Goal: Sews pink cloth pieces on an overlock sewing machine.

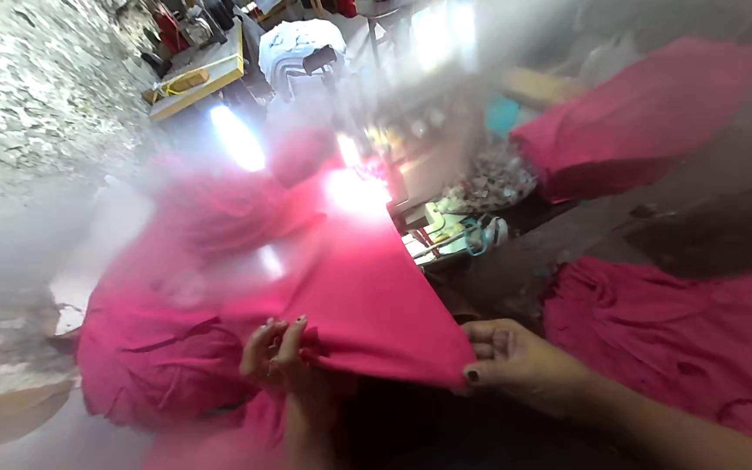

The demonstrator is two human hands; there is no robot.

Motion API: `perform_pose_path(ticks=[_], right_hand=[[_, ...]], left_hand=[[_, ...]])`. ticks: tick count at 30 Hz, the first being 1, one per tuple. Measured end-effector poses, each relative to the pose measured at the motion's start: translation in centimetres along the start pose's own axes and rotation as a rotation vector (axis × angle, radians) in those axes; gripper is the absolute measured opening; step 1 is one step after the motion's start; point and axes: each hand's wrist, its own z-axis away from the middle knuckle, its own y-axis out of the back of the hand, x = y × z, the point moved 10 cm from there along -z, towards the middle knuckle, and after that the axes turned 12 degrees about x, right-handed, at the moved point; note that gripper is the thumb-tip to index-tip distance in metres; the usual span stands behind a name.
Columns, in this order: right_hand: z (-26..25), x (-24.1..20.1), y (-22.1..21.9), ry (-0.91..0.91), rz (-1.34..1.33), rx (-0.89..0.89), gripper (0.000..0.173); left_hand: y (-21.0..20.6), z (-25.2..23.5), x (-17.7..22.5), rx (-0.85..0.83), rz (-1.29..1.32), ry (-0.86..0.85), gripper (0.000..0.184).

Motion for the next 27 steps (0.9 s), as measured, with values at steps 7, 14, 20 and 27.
perform_pose_path(ticks=[7,14,20,27], right_hand=[[-0.2,3.0,4.5,0.037,0.393,0.180,0.050],[-2.1,0.6,4.7,0.186,0.519,0.222,0.062],[-6.9,-1.5,4.2,0.251,0.570,0.264,0.063],[-11.9,-4.2,4.0,0.366,0.624,0.287,0.057]], left_hand=[[-2.6,9.1,-1.8,-0.526,-0.162,-0.259,0.019],[-5.4,10.8,-4.1,-0.674,-0.193,-0.276,0.032],[-7.8,7.8,-6.6,-0.663,-0.283,-0.398,0.035],[-9.9,3.7,-7.7,-0.646,-0.310,-0.509,0.036]])
